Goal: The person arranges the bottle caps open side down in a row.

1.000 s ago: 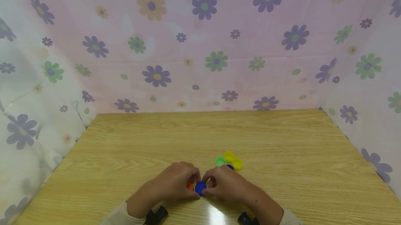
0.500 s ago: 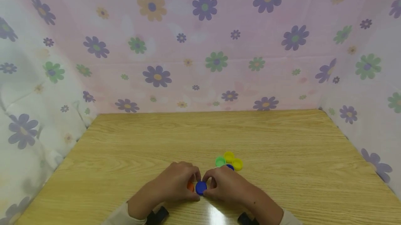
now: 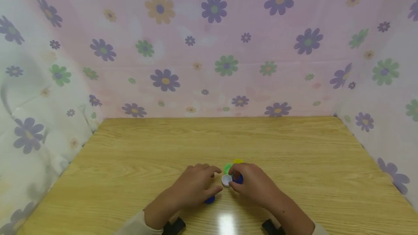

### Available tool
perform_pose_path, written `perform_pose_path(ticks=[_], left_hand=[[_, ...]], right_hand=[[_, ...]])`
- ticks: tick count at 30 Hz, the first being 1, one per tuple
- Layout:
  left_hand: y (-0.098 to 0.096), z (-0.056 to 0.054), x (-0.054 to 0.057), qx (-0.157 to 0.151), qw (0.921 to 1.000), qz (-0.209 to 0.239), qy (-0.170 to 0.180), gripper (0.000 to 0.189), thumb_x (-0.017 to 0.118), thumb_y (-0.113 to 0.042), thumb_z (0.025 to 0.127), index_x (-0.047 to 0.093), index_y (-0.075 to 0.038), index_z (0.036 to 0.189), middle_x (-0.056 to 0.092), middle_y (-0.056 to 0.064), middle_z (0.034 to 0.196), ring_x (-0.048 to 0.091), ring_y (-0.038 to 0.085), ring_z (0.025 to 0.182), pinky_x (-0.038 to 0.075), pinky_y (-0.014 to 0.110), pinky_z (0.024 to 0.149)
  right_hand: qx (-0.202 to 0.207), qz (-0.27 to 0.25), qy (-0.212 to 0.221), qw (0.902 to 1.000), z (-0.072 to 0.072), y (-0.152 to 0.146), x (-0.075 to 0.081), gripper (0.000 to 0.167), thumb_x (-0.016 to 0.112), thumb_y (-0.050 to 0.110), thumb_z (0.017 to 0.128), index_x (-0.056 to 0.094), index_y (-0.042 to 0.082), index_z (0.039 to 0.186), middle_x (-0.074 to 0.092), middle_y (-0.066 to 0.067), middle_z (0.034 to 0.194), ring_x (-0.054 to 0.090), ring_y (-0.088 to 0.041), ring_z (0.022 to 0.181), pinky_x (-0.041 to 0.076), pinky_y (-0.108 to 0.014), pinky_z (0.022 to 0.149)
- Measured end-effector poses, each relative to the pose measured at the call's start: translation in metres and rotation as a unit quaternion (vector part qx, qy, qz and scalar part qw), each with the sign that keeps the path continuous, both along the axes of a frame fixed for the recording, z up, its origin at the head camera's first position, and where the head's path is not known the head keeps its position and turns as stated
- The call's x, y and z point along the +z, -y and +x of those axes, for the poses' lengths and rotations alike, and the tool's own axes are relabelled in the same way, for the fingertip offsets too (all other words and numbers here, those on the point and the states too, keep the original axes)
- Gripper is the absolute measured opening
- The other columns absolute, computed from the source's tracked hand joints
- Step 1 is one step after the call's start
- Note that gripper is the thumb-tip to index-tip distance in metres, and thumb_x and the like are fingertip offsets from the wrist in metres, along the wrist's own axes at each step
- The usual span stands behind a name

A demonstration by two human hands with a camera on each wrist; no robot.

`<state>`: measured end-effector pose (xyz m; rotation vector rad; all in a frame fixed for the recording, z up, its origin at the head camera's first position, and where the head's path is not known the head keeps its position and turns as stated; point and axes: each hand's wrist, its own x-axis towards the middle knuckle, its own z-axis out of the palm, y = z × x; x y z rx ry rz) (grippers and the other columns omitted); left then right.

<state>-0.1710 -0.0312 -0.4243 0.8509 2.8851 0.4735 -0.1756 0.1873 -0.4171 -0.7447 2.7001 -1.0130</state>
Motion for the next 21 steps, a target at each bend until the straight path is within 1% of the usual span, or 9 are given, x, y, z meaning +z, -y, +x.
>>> perform_pose_path(ticks=[3,6,9,13,15,21], left_hand=[[-0.006,0.001,-0.002,-0.004,0.9999,-0.016,-0.005,0.047,0.059,-0.052,0.097,0.062,-0.021,0.133,0.068,-0.004,0.123,0.063,0.019,0.115,0.052,0.047,0.094],[-0.008,0.002,-0.004,0.000,0.9996,-0.026,-0.003,0.048,0.059,-0.052,0.097,0.060,-0.022,0.135,0.067,-0.003,0.123,0.062,0.017,0.114,0.051,0.044,0.094],[-0.008,0.004,-0.005,0.003,0.9997,-0.023,0.001,0.048,0.059,-0.050,0.098,0.060,-0.021,0.136,0.066,-0.002,0.123,0.060,0.017,0.115,0.051,0.044,0.096],[-0.007,0.005,-0.005,0.002,0.9999,-0.012,0.004,0.045,0.060,-0.047,0.098,0.061,-0.021,0.135,0.065,-0.003,0.119,0.058,0.015,0.111,0.051,0.043,0.095],[-0.006,0.005,-0.005,0.000,1.0000,-0.008,0.003,0.042,0.061,-0.046,0.098,0.063,-0.022,0.132,0.064,-0.004,0.116,0.058,0.013,0.107,0.051,0.041,0.092],[-0.006,0.005,-0.008,-0.004,0.9999,-0.008,-0.005,0.039,0.063,-0.044,0.097,0.066,-0.022,0.129,0.063,-0.006,0.113,0.056,0.011,0.104,0.050,0.037,0.089]], right_hand=[[0.001,0.011,-0.006,0.9999,-0.002,0.000,-0.005,0.021,0.077,0.016,0.088,0.071,0.007,0.106,0.062,0.011,0.081,0.052,0.000,0.067,0.048,-0.020,0.058],[0.006,0.026,-0.010,0.9996,-0.004,0.000,-0.009,0.026,0.078,0.016,0.087,0.071,0.006,0.110,0.061,0.012,0.077,0.051,0.001,0.065,0.047,-0.020,0.058],[0.004,0.035,-0.011,0.9993,-0.004,0.000,-0.013,0.027,0.078,0.016,0.087,0.071,0.008,0.111,0.060,0.013,0.075,0.050,0.002,0.064,0.045,-0.020,0.057],[-0.001,0.038,-0.014,0.9992,-0.004,0.001,-0.013,0.025,0.079,0.017,0.086,0.072,0.010,0.109,0.059,0.013,0.074,0.048,0.001,0.063,0.044,-0.020,0.056],[-0.005,0.041,-0.014,0.9990,-0.004,0.002,-0.012,0.025,0.079,0.017,0.085,0.072,0.010,0.108,0.059,0.012,0.075,0.048,0.000,0.063,0.044,-0.020,0.056],[-0.017,0.051,-0.021,0.9983,-0.003,0.003,-0.013,0.024,0.081,0.016,0.083,0.073,0.010,0.104,0.057,0.012,0.075,0.048,0.001,0.065,0.043,-0.019,0.058]])
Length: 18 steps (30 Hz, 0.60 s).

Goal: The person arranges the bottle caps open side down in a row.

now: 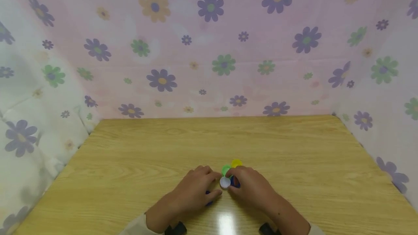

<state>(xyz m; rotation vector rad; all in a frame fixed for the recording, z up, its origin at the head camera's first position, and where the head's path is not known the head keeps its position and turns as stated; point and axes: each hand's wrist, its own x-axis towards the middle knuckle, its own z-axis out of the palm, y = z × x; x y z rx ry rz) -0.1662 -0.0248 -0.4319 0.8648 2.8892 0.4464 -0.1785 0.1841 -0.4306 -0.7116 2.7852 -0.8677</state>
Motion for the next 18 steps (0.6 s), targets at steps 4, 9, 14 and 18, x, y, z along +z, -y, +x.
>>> perform_pose_path(ticks=[4,9,14,18], left_hand=[[0.0003,0.0005,0.0002,-0.006,0.9999,-0.007,-0.009,0.038,0.062,-0.043,0.098,0.067,-0.022,0.128,0.063,-0.006,0.113,0.056,0.011,0.103,0.049,0.037,0.088],[0.0009,0.0020,0.0020,-0.016,0.9997,-0.015,-0.013,0.038,0.063,-0.042,0.098,0.066,-0.022,0.129,0.063,-0.006,0.112,0.055,0.010,0.101,0.050,0.038,0.088],[0.0005,0.0025,0.0018,-0.020,0.9997,-0.013,-0.006,0.038,0.062,-0.042,0.098,0.065,-0.023,0.131,0.062,-0.007,0.112,0.054,0.009,0.101,0.049,0.040,0.092],[0.0002,0.0024,0.0020,-0.020,0.9996,-0.018,-0.007,0.039,0.062,-0.043,0.098,0.065,-0.023,0.132,0.062,-0.007,0.112,0.054,0.009,0.101,0.050,0.041,0.092]], right_hand=[[0.004,0.001,-0.010,0.9999,0.0000,-0.0001,-0.0011,0.022,0.081,0.015,0.082,0.073,0.010,0.102,0.056,0.012,0.075,0.047,0.001,0.065,0.043,-0.019,0.058],[0.004,0.007,-0.019,0.9998,0.0013,0.0002,-0.0011,0.021,0.081,0.016,0.083,0.072,0.011,0.101,0.056,0.013,0.075,0.046,0.001,0.065,0.042,-0.019,0.058],[0.004,0.010,-0.026,0.9996,0.0031,0.0003,-0.0019,0.023,0.081,0.018,0.083,0.072,0.012,0.103,0.056,0.013,0.075,0.046,0.002,0.065,0.041,-0.019,0.058],[0.004,0.018,-0.032,0.9993,0.0036,0.0008,-0.0021,0.025,0.081,0.020,0.083,0.072,0.012,0.105,0.056,0.013,0.077,0.045,0.002,0.066,0.040,-0.019,0.058]])
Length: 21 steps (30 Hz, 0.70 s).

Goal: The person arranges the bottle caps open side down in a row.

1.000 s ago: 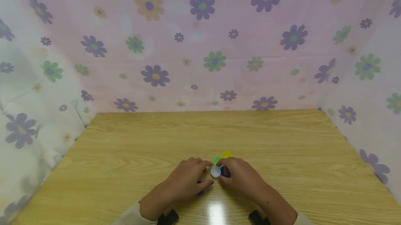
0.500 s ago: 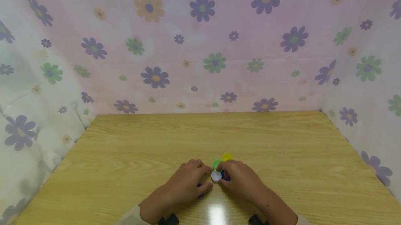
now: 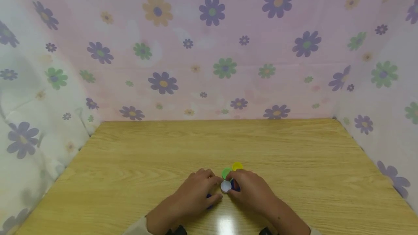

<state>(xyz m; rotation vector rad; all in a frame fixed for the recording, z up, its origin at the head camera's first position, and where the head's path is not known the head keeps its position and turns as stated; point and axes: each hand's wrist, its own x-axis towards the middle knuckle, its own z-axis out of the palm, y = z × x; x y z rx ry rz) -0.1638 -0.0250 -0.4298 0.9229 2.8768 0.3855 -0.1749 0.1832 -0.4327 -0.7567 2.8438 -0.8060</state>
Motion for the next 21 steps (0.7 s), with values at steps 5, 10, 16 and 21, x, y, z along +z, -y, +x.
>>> perform_pose_path(ticks=[5,10,16,21], left_hand=[[-0.0004,-0.0003,0.0001,0.002,1.0000,0.001,0.007,0.039,0.062,-0.043,0.098,0.064,-0.024,0.132,0.062,-0.009,0.113,0.053,0.008,0.101,0.049,0.041,0.093],[-0.0012,-0.0001,0.0010,0.004,1.0000,0.004,-0.001,0.038,0.063,-0.043,0.097,0.066,-0.023,0.130,0.064,-0.009,0.115,0.055,0.008,0.102,0.049,0.040,0.092],[-0.0019,-0.0019,0.0011,0.009,0.9996,0.025,-0.009,0.031,0.061,-0.041,0.099,0.069,-0.023,0.123,0.067,-0.009,0.114,0.058,0.008,0.102,0.048,0.038,0.090],[-0.0024,-0.0043,0.0031,0.015,0.9983,0.057,0.004,0.027,0.061,-0.037,0.099,0.071,-0.021,0.118,0.072,-0.013,0.108,0.058,0.004,0.092,0.043,0.031,0.083]], right_hand=[[0.000,0.013,-0.017,0.9998,0.0009,0.0005,-0.0002,0.025,0.081,0.023,0.084,0.073,0.013,0.105,0.055,0.014,0.078,0.043,0.001,0.066,0.038,-0.019,0.058],[0.005,0.012,-0.033,0.9994,0.0014,0.0008,0.0003,0.023,0.081,0.024,0.084,0.074,0.014,0.104,0.055,0.014,0.079,0.042,0.001,0.067,0.038,-0.019,0.058],[0.011,0.009,-0.033,0.9994,0.0018,0.0014,0.0024,0.023,0.081,0.022,0.083,0.074,0.014,0.103,0.056,0.014,0.079,0.042,0.002,0.067,0.038,-0.019,0.058],[0.018,-0.002,-0.039,0.9991,0.0022,0.0014,0.0031,0.022,0.082,0.022,0.083,0.074,0.015,0.102,0.056,0.015,0.080,0.043,0.003,0.067,0.040,-0.018,0.057]])
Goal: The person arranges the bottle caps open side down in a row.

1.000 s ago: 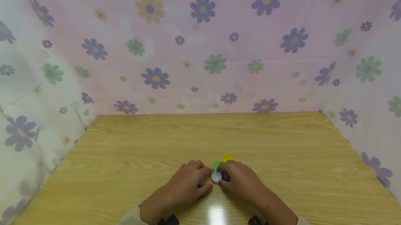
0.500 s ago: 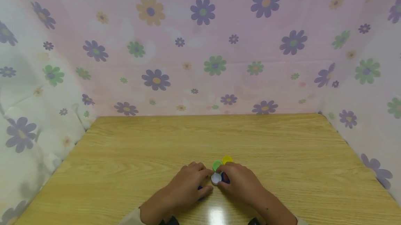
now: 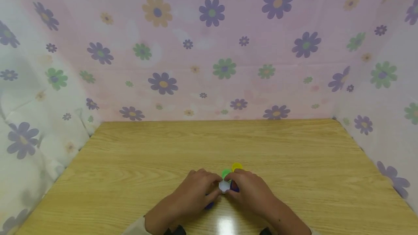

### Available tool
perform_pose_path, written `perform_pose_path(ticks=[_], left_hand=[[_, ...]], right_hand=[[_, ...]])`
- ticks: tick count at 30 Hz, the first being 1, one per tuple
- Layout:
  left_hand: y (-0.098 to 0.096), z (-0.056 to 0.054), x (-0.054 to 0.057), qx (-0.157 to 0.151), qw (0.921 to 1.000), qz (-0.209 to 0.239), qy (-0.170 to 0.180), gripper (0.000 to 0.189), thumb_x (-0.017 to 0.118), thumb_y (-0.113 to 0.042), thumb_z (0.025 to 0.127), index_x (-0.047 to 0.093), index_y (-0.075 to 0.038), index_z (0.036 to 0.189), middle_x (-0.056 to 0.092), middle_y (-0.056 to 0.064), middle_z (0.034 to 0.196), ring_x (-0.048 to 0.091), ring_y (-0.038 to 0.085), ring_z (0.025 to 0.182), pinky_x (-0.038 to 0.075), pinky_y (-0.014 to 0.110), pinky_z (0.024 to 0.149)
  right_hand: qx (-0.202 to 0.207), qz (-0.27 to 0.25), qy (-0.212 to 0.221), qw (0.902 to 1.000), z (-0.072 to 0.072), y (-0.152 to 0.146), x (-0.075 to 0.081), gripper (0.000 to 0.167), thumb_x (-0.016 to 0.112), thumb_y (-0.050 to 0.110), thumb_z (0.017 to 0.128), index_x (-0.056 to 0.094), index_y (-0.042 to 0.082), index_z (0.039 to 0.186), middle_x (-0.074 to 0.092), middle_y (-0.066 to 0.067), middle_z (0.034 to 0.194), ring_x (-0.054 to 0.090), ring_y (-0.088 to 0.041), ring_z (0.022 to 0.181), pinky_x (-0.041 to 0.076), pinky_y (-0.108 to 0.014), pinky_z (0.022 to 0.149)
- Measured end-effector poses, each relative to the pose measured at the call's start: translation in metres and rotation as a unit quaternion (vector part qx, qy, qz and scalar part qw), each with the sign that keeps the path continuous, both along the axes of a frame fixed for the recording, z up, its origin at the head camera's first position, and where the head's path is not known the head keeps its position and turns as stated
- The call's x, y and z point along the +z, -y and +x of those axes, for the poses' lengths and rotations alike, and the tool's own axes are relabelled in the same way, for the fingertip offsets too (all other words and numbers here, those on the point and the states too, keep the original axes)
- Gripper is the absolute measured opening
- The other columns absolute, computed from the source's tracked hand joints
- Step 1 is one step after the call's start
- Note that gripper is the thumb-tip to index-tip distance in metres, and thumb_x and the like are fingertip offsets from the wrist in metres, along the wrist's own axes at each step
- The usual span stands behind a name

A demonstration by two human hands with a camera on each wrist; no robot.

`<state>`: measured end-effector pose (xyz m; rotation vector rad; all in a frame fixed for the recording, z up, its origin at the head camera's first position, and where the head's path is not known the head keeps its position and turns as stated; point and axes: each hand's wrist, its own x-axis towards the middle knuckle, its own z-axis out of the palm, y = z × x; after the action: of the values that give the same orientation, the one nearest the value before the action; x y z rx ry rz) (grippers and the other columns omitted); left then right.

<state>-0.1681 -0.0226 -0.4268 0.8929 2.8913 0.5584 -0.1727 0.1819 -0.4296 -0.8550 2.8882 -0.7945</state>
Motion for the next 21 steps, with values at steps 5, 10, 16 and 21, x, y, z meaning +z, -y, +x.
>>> perform_pose_path(ticks=[5,10,16,21], left_hand=[[0.0012,-0.0013,0.0022,0.000,0.9997,0.017,0.014,0.026,0.061,-0.035,0.100,0.071,-0.019,0.118,0.073,-0.018,0.096,0.059,0.001,0.088,0.042,0.029,0.084],[0.0028,-0.0035,0.0023,-0.010,0.9991,0.042,0.003,0.024,0.063,-0.032,0.099,0.071,-0.017,0.117,0.075,-0.016,0.097,0.062,0.001,0.090,0.044,0.029,0.083],[0.0038,-0.0071,0.0023,0.004,0.9965,0.083,-0.008,0.023,0.065,-0.032,0.098,0.073,-0.018,0.115,0.076,-0.015,0.096,0.062,0.001,0.088,0.044,0.032,0.084],[0.0039,-0.0088,0.0046,0.017,0.9944,0.102,-0.021,0.023,0.068,-0.032,0.096,0.074,-0.021,0.115,0.076,-0.016,0.095,0.064,0.004,0.089,0.047,0.036,0.087]], right_hand=[[0.006,-0.024,0.023,0.9994,-0.0001,-0.0001,0.0034,0.023,0.080,0.024,0.085,0.073,0.013,0.105,0.060,0.016,0.078,0.048,0.006,0.067,0.044,-0.018,0.057],[0.002,-0.045,0.035,0.9984,0.0006,-0.0009,0.0058,0.027,0.078,0.024,0.087,0.072,0.011,0.110,0.066,0.015,0.080,0.049,0.007,0.062,0.045,-0.018,0.054],[-0.005,-0.077,0.013,0.9970,0.0016,-0.0003,0.0066,0.025,0.077,0.017,0.088,0.071,0.010,0.111,0.073,0.007,0.086,0.045,0.005,0.052,0.043,-0.019,0.047],[-0.015,-0.106,0.022,0.9941,0.0021,0.0011,0.0087,0.026,0.075,0.016,0.089,0.067,0.011,0.113,0.076,0.002,0.088,0.053,0.004,0.056,0.047,-0.019,0.050]])
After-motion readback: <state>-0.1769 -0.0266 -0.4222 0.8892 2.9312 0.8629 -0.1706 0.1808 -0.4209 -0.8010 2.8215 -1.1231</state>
